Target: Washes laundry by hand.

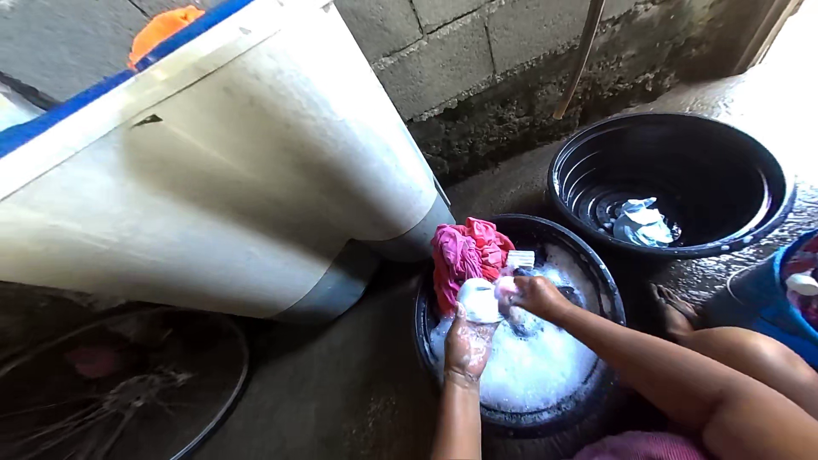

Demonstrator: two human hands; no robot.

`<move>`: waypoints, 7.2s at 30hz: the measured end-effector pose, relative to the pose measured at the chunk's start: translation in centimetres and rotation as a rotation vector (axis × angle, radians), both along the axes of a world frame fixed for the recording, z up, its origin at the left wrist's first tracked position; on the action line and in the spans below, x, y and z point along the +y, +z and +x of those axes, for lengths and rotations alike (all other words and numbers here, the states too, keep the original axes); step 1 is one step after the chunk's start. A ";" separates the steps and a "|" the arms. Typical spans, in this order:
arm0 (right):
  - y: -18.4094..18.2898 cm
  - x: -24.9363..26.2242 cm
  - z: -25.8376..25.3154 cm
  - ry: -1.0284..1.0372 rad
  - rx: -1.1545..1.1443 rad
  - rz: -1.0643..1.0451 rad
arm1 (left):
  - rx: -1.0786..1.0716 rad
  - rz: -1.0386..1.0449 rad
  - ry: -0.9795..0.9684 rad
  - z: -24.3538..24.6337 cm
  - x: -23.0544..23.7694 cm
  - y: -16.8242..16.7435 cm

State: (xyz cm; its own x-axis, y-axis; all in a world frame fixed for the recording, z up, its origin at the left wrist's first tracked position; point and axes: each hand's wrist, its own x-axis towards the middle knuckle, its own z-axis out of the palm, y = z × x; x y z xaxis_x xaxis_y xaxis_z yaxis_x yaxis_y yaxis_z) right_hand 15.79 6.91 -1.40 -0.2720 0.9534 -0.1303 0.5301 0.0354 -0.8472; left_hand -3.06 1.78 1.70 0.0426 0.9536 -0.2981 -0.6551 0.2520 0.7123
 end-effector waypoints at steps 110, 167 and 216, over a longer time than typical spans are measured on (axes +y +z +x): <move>2.0 1.1 -1.0 -0.028 0.446 -0.125 | -0.002 -0.228 0.003 1.8 -1.0 -1.6; 0.2 0.7 0.5 0.085 -0.060 -0.006 | 0.167 -0.157 0.020 -0.2 0.5 -1.3; 3.1 -0.3 -1.5 -0.080 0.191 0.038 | 0.199 -0.130 0.053 0.6 0.1 -2.8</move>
